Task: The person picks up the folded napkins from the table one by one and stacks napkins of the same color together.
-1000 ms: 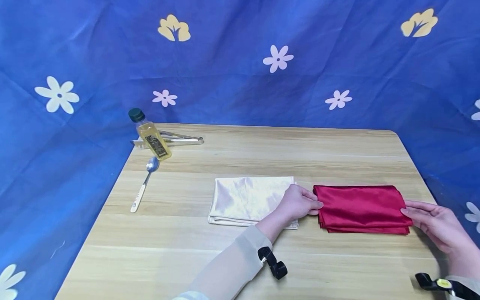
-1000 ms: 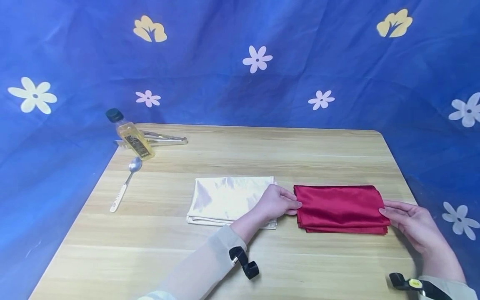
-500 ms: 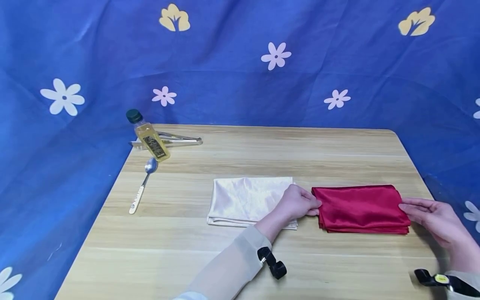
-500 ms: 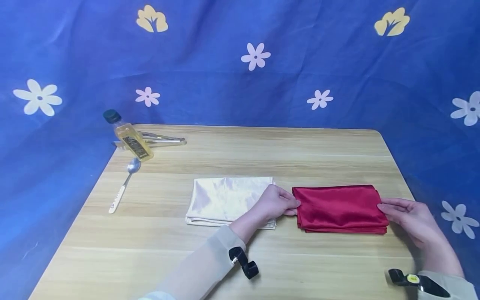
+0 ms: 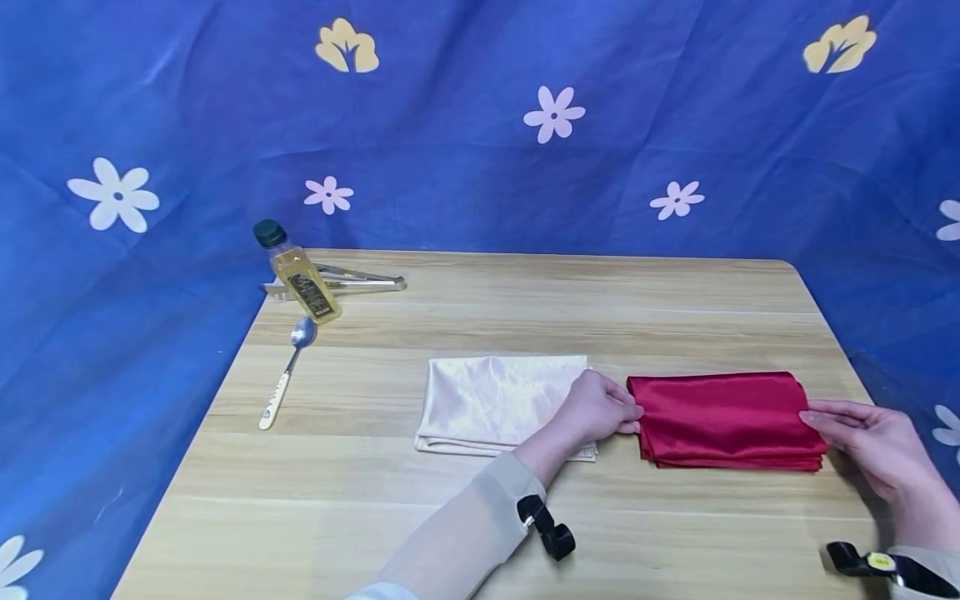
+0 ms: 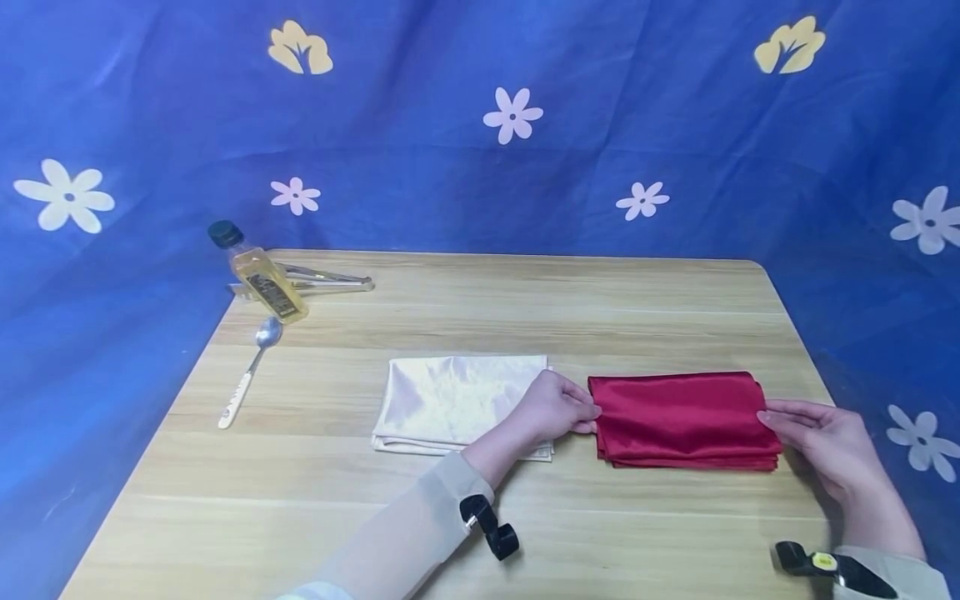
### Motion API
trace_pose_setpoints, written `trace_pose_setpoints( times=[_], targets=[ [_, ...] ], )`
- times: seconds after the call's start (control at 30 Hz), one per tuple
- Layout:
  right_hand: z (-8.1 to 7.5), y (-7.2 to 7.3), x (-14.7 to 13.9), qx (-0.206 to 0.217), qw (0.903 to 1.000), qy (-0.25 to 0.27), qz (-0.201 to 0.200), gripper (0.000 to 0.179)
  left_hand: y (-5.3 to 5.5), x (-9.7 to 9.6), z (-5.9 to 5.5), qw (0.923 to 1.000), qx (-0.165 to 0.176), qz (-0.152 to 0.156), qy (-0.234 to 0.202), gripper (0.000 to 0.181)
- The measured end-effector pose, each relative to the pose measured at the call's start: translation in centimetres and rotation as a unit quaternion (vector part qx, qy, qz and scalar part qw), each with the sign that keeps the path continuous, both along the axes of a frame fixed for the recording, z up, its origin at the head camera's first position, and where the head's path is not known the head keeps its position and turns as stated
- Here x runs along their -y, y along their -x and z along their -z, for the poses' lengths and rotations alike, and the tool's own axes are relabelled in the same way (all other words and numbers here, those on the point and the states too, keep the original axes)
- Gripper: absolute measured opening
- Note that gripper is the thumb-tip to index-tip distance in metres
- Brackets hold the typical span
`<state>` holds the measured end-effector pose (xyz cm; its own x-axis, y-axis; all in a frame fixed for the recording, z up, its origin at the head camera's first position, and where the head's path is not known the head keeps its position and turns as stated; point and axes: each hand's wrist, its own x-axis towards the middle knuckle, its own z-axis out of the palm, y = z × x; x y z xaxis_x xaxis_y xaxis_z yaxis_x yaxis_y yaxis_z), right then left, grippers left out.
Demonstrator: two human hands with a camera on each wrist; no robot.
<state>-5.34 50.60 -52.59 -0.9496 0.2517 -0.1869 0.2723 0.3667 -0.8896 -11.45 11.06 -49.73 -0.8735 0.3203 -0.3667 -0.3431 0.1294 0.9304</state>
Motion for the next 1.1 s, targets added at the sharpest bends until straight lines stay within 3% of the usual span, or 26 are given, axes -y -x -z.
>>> trace_pose_setpoints(
  times=[0.2, 0.43, 0.6, 0.77, 0.9, 0.97, 1.1],
  targets=[
    [0.1, -0.3, -0.2, 0.009, 0.9999, 0.008, 0.007, 0.007, -0.1, -0.2, 0.0, 0.9998, -0.011, 0.010, 0.010, 0.014],
    [0.0, -0.3, -0.1, 0.011, 0.9995, -0.022, 0.020, 0.010, -0.2, -0.2, -0.3, 0.9999, -0.008, 0.008, 0.012, 0.013],
    [-1.4, 0.2, 0.5, -0.010, 0.9981, -0.054, 0.029, 0.026, 0.2, 0.6, -1.2, 0.9999, -0.009, 0.012, 0.007, 0.009],
    [-3.6, 1.1, 1.7, -0.070, 0.9956, -0.052, 0.035, 0.024, 1.7, 2.1, -3.0, 0.9996, -0.025, 0.015, -0.003, 0.018],
    [-5.1, 1.9, 3.2, -0.120, 0.9915, -0.044, 0.028, 0.025, 3.5, 4.0, -4.3, 0.9967, -0.074, 0.018, -0.027, 0.031],
    [-5.7, 2.2, 4.3, -0.139, 0.9895, -0.031, 0.025, 0.028, 4.3, 5.3, -5.0, 0.9920, -0.121, 0.011, -0.035, 0.034],
    [-7.1, 2.8, 6.9, -0.188, 0.9807, 0.045, 0.027, 0.032, 5.4, 8.0, -6.6, 0.9715, -0.235, -0.029, -0.012, 0.038]
  ],
)
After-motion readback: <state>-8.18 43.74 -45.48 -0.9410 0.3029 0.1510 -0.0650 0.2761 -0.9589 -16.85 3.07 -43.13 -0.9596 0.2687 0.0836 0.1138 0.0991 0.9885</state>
